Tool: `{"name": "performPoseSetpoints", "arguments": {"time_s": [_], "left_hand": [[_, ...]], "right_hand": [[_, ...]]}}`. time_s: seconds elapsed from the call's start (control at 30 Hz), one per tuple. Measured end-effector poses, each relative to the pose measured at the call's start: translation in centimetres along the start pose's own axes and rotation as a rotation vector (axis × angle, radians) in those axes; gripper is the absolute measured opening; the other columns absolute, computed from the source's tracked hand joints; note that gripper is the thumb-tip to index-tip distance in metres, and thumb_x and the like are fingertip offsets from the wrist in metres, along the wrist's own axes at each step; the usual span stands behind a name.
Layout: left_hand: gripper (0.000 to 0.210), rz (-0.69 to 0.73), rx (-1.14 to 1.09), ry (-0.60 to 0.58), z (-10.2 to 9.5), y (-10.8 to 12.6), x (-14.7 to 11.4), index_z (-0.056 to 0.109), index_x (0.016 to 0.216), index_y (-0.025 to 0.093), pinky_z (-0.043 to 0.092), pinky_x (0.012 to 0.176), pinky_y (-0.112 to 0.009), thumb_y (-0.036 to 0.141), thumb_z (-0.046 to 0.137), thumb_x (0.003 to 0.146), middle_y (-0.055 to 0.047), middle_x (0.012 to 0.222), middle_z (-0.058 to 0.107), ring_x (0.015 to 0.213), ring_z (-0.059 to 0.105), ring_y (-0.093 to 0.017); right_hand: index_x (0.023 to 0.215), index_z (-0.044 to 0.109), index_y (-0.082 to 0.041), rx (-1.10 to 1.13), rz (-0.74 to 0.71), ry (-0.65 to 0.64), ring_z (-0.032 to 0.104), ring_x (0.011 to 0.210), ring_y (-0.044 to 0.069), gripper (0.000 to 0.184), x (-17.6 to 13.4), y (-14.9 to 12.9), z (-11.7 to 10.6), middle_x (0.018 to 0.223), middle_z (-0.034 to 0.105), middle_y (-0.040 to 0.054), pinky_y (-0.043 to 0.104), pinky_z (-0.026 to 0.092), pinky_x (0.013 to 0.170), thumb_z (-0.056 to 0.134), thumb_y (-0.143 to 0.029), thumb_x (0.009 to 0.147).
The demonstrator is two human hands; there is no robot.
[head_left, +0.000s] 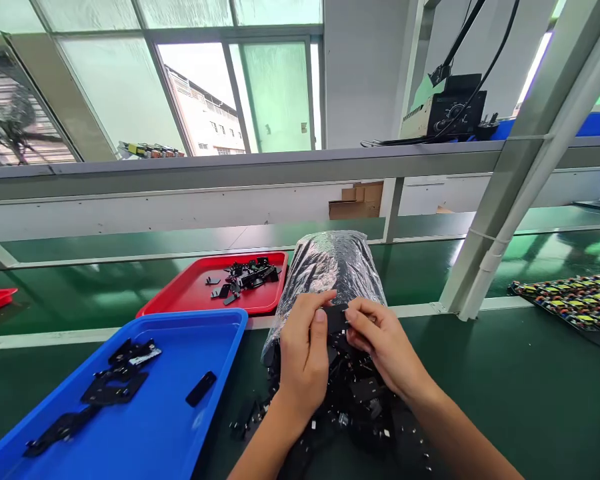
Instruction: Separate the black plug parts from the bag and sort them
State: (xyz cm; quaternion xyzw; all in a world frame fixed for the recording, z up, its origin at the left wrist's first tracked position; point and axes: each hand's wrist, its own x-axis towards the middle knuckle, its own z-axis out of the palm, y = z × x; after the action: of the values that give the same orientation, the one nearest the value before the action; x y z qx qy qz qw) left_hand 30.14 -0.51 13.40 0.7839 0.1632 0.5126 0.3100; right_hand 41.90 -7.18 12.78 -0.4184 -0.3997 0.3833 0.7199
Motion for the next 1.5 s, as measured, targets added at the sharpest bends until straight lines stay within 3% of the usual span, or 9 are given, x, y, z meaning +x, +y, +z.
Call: {"name": "performPoseSetpoints", "arguments": {"time_s": [0.13,0.2,0.3,0.5,0.6,0.77,1.0,1.4,1.5], "left_hand": [[0.038,0.134,0.021,-0.332,-0.7,0.7,0.3,0.052,0.131,0.023,0.045,0.069,-0.026,0.027,0.047,0.093,-0.004,0.093,0.061,0.076,0.054,-0.015],[0.046,0.152,0.026,-0.399,-0.8,0.8,0.3,0.048,0.135,0.025,0.041,0.059,-0.024,0.030,0.056,0.089,-0.003,0.090,0.061,0.065,0.048,-0.012],[0.057,0.062,0.002,-0.438,-1.1,0.9,0.5,0.047,0.134,0.029,0.039,0.055,-0.022,0.037,0.067,0.082,-0.001,0.094,0.060,0.061,0.044,-0.010],[0.062,-0.134,-0.051,-0.639,-1.9,1.1,1.0,0.044,0.132,0.036,0.039,0.060,-0.023,0.039,0.072,0.077,0.002,0.097,0.056,0.063,0.043,-0.008],[0.058,-0.187,-0.103,-0.636,-2.1,1.1,1.1,0.045,0.126,0.033,0.038,0.060,-0.023,0.041,0.073,0.076,0.001,0.100,0.055,0.062,0.041,-0.008],[0.060,-0.228,-0.210,-0.559,-2.2,0.8,1.4,0.043,0.126,0.032,0.034,0.055,-0.021,0.040,0.073,0.075,0.003,0.085,0.053,0.060,0.036,-0.008],[0.061,-0.169,-0.208,-0.448,-1.9,0.3,1.5,0.040,0.130,0.034,0.033,0.054,-0.020,0.036,0.072,0.078,0.005,0.081,0.050,0.059,0.036,-0.007],[0.061,-0.162,-0.177,-0.498,-2.2,0.3,1.8,0.041,0.134,0.030,0.033,0.054,-0.021,0.036,0.069,0.080,0.006,0.071,0.048,0.058,0.039,-0.008],[0.059,-0.225,-0.085,-0.509,-2.6,-0.7,2.5,0.044,0.131,0.028,0.035,0.058,-0.023,0.038,0.069,0.079,0.007,0.066,0.048,0.060,0.043,-0.010]], "right_hand": [[0.061,0.052,-0.017,0.009,-0.079,0.127,0.026,0.048,0.006,0.036,0.0,-1.6,-1.3,0.055,0.037,-0.0057,0.022,0.019,0.044,0.068,-0.045,0.078],[0.058,0.048,-0.018,-0.025,-0.080,0.163,0.025,0.048,0.006,0.039,-0.1,-2.1,-1.7,0.055,0.034,-0.0059,0.022,0.019,0.042,0.070,-0.046,0.076],[0.060,0.050,-0.018,-0.166,-0.099,0.176,0.027,0.049,0.007,0.039,-0.6,-2.5,-2.1,0.056,0.034,-0.0057,0.022,0.021,0.044,0.067,-0.047,0.079],[0.062,0.055,-0.018,-0.396,-0.140,0.092,0.030,0.053,0.009,0.039,-1.2,-2.4,-2.0,0.058,0.039,-0.0042,0.024,0.025,0.049,0.062,-0.049,0.084],[0.065,0.057,-0.018,-0.313,-0.096,0.090,0.033,0.053,0.010,0.039,-1.2,-2.4,-1.7,0.057,0.041,-0.0036,0.024,0.025,0.048,0.060,-0.052,0.085],[0.063,0.060,-0.017,-0.188,-0.020,0.022,0.028,0.050,0.009,0.038,-1.5,-2.9,-1.5,0.053,0.039,-0.0037,0.024,0.017,0.045,0.062,-0.050,0.082],[0.070,0.070,-0.019,-0.222,0.001,0.024,0.036,0.055,0.009,0.022,-1.5,-3.1,-1.3,0.056,0.045,-0.0034,0.025,0.027,0.052,0.072,-0.041,0.075],[0.067,0.067,-0.019,-0.272,-0.021,0.065,0.035,0.055,0.009,0.024,-1.0,-2.5,-1.7,0.058,0.047,-0.0034,0.025,0.028,0.053,0.071,-0.040,0.077],[0.071,0.069,-0.019,-0.388,-0.099,0.165,0.039,0.058,0.010,0.025,-0.3,-2.0,-2.0,0.063,0.054,-0.0021,0.025,0.030,0.055,0.069,-0.042,0.079]]}}
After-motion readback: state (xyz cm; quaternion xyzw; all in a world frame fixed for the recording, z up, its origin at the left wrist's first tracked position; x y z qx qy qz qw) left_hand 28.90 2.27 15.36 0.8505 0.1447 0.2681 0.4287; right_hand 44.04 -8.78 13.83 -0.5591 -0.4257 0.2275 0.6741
